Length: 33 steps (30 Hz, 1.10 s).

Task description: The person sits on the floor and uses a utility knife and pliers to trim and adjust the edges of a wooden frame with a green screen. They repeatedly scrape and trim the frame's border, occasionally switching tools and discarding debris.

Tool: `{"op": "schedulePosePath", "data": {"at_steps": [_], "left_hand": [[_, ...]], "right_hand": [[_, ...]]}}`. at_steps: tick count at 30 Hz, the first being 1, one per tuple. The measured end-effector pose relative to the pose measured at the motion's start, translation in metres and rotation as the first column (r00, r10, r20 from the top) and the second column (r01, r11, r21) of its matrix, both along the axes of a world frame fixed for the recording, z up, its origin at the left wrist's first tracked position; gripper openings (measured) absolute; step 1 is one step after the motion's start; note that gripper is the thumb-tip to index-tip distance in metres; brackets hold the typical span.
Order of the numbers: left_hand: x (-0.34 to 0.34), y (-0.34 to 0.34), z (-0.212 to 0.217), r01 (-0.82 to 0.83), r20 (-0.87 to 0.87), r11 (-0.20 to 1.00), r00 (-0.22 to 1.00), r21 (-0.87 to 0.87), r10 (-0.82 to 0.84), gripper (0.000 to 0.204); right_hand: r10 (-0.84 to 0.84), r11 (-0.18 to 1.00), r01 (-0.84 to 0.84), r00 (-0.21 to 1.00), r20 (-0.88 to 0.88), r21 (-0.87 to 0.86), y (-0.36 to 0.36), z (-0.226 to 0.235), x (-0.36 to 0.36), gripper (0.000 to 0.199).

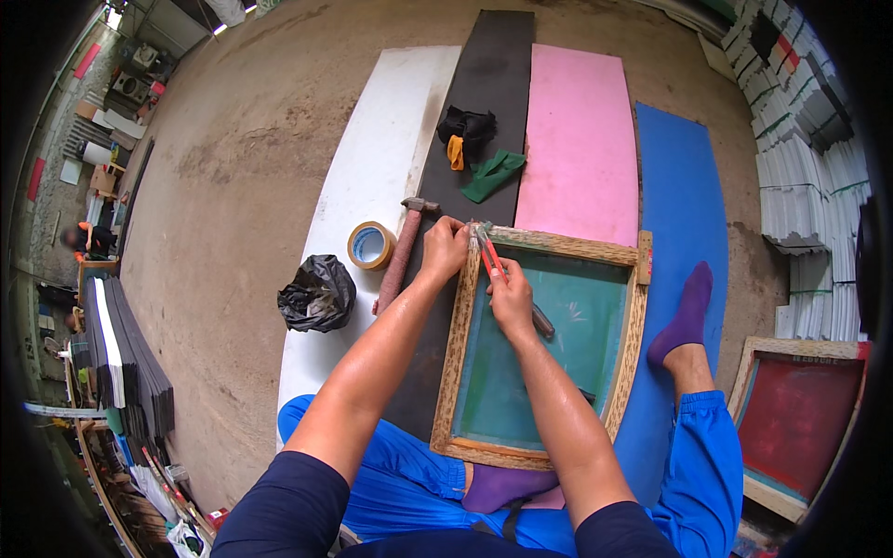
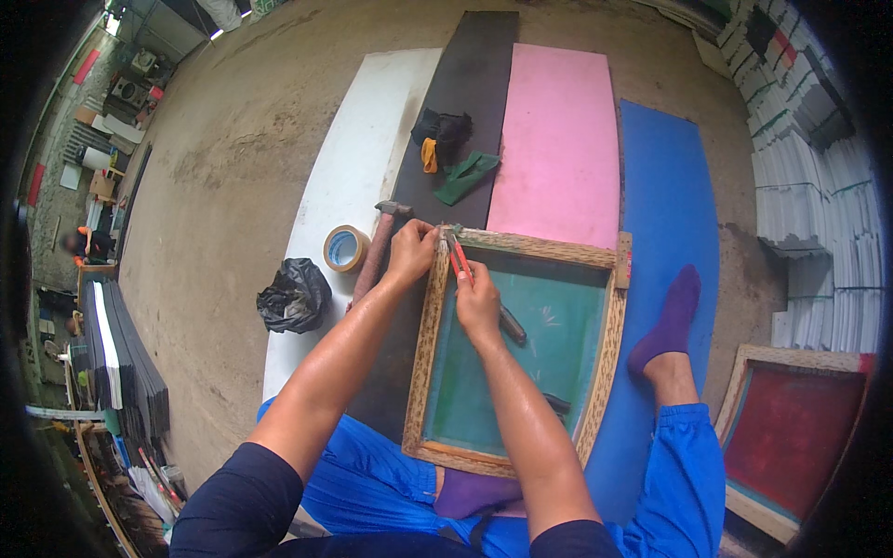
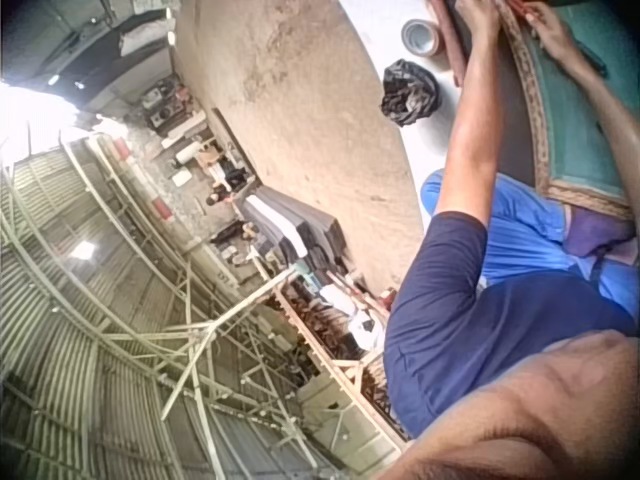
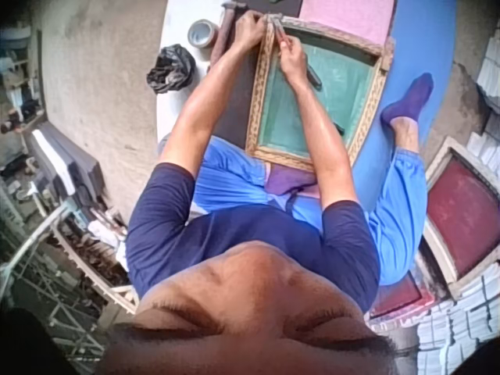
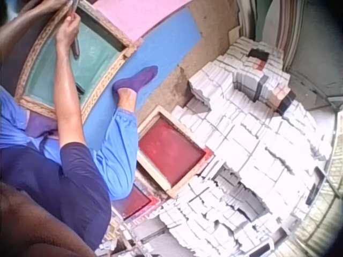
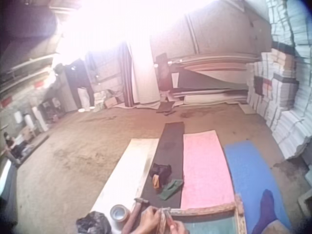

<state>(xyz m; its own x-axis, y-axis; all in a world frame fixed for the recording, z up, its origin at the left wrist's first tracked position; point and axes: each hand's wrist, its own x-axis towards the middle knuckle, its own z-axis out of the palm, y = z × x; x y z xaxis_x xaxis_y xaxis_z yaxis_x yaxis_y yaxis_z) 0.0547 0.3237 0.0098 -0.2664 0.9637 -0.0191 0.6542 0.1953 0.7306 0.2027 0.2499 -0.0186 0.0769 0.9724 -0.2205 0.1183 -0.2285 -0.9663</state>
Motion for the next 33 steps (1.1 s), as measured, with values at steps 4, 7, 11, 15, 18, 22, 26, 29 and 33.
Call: {"op": "schedulePosePath", "data": {"at_steps": [4, 7, 11, 15, 18, 22, 26, 29, 33], "left_hand": [[0.001, -0.001, 0.005, -0.029, 0.025, 0.999, 0.999, -0.020, 0.030, 0.024], [0.000, 0.000, 0.002, -0.027, 0.041, 0.997, 0.999, 0.072, 0.024, 0.022], [-0.001, 0.001, 0.004, 0.022, -0.032, 1.000, 0.999, 0.016, -0.021, 0.024], [-0.002, -0.001, 0.002, -0.024, -0.062, 1.000, 0.998, 0.014, 0.025, 0.026], [-0.002, -0.002, 0.003, -0.062, -0.019, 0.998, 0.998, 0.000, 0.062, 0.026], [-0.004, -0.003, 0.002, -0.042, -0.012, 0.999, 0.999, 0.002, 0.042, 0.026], [-0.005, -0.002, 0.002, 0.023, -0.061, 0.997, 0.998, 0.069, -0.019, 0.022], [-0.008, 0.000, -0.002, 0.061, -0.100, 0.994, 0.994, 0.094, -0.051, 0.019], [-0.005, 0.004, 0.002, 0.105, -0.145, 0.992, 0.985, 0.064, -0.095, 0.019]], "right_hand": [[0.006, 1.000, -0.006, 1.000, -0.008, -0.013, 0.003, 0.000, -0.003, 0.027], [0.008, 1.000, -0.008, 1.000, -0.022, -0.019, 0.006, 0.002, -0.004, 0.026], [0.000, 1.000, -0.001, 1.000, -0.031, -0.024, 0.008, 0.004, -0.004, 0.026], [0.010, 1.000, -0.011, 0.998, -0.069, -0.020, 0.009, 0.003, -0.006, 0.026], [0.031, 0.998, -0.034, 0.998, -0.062, -0.058, 0.010, 0.005, -0.005, 0.028], [0.023, 0.999, -0.026, 0.995, -0.101, -0.032, 0.013, 0.006, -0.006, 0.034], [0.026, 1.000, -0.023, 0.990, -0.138, 0.021, 0.018, 0.006, -0.008, 0.039], [0.049, 0.998, -0.046, 0.991, -0.122, 0.030, 0.023, 0.006, -0.009, 0.041], [0.067, 0.990, -0.067, 0.998, 0.008, 0.123, 0.032, -0.006, -0.005, 0.041]]}}
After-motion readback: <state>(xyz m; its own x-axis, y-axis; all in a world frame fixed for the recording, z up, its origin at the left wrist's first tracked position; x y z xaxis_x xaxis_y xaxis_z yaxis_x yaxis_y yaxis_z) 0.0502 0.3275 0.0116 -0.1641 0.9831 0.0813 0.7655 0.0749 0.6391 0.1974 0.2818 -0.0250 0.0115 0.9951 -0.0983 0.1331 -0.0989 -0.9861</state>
